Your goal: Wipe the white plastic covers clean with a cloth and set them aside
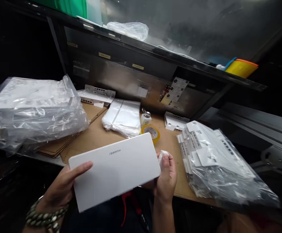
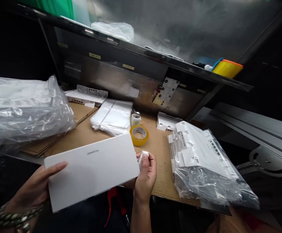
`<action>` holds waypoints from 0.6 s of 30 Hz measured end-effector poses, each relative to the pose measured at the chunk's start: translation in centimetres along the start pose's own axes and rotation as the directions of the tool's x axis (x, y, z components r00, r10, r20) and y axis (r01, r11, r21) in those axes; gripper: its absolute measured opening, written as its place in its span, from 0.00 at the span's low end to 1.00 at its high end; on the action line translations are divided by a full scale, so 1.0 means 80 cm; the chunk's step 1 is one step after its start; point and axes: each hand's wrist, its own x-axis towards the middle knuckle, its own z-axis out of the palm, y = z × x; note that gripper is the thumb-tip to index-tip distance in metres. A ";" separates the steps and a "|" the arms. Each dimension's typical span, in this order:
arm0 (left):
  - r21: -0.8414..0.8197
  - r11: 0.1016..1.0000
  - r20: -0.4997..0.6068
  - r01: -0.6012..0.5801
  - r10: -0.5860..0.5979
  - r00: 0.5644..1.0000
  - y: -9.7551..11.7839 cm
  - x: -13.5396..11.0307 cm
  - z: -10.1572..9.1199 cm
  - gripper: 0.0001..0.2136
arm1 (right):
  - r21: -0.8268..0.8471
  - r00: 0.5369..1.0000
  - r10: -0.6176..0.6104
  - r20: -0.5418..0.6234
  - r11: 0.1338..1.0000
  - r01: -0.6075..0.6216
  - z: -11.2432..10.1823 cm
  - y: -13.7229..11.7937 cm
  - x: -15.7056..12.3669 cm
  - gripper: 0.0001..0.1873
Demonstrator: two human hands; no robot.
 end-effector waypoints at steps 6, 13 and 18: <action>0.518 0.712 0.086 -0.474 0.508 0.857 0.019 -0.038 0.024 0.13 | -0.304 0.944 -0.329 0.007 0.899 0.315 -0.024 -0.025 0.012 0.17; 0.581 0.477 0.442 -0.659 0.495 0.748 0.038 -0.056 0.032 0.07 | -0.012 0.960 0.103 0.262 0.995 -0.104 -0.013 -0.052 -0.004 0.18; 0.543 0.469 0.497 -0.696 0.489 0.717 0.032 -0.050 0.029 0.05 | 0.034 0.961 0.168 0.221 0.983 -0.180 -0.007 -0.045 -0.010 0.19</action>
